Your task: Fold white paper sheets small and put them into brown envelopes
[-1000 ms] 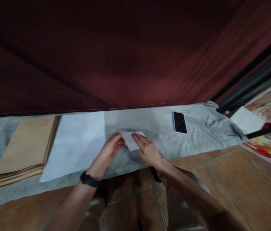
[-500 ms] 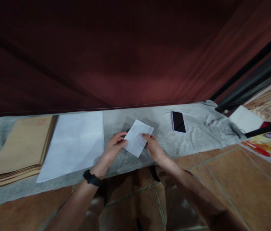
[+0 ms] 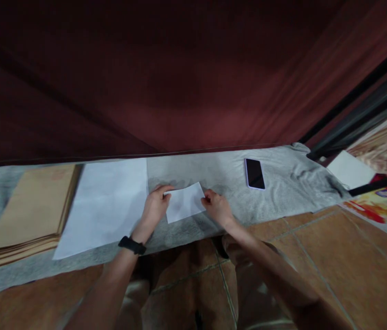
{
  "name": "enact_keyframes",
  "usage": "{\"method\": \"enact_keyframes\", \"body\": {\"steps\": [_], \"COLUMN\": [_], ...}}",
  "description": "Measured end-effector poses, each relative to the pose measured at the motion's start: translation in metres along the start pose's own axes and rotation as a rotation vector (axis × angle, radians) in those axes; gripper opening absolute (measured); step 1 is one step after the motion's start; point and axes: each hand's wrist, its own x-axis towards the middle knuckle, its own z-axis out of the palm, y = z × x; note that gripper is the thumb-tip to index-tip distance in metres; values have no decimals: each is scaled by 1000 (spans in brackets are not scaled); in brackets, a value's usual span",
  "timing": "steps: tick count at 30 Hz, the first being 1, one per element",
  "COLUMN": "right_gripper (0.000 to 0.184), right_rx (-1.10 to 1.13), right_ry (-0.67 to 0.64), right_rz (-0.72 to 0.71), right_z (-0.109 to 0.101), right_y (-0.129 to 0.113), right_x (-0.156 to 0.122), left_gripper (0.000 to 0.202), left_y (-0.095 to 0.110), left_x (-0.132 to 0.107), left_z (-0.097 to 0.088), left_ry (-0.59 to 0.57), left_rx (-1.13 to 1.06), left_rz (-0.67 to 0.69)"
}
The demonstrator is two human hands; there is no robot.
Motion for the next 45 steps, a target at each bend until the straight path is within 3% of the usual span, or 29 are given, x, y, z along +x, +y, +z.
{"method": "enact_keyframes", "body": {"steps": [5,8,11,15,18,21,30,45], "right_gripper": [19,20,25,37,48,54,57,56], "right_rx": [-236,-268,-281,-225,-153,-196,-389,-465], "right_ry": [-54,-67,25,139,44,-68,-3,5], "right_rz": [38,31,-14,-258,-497,-611,-591,-465], "right_z": [-8,-8,-6,1,15,32,45,30], "right_y": [-5,-4,-2,-4,-9,-10,7,17], "right_x": [-2,-3,-5,-5,-7,-10,-7,-4], "left_gripper": [37,48,58,61,60,60,62,72], "left_y": [19,34,45,46,41,35,32,34], "left_x": [-20,-42,-60,-66,-66,-68,-76,-86], "left_z": [17,36,49,54,56,59,54,36], "left_ry": [79,-15,-95,-102,-116,-137,-47,-91], "left_rx": [293,398,489,561,593,611,524,597], "left_rz": [175,250,298,309,338,366,313,269]}}
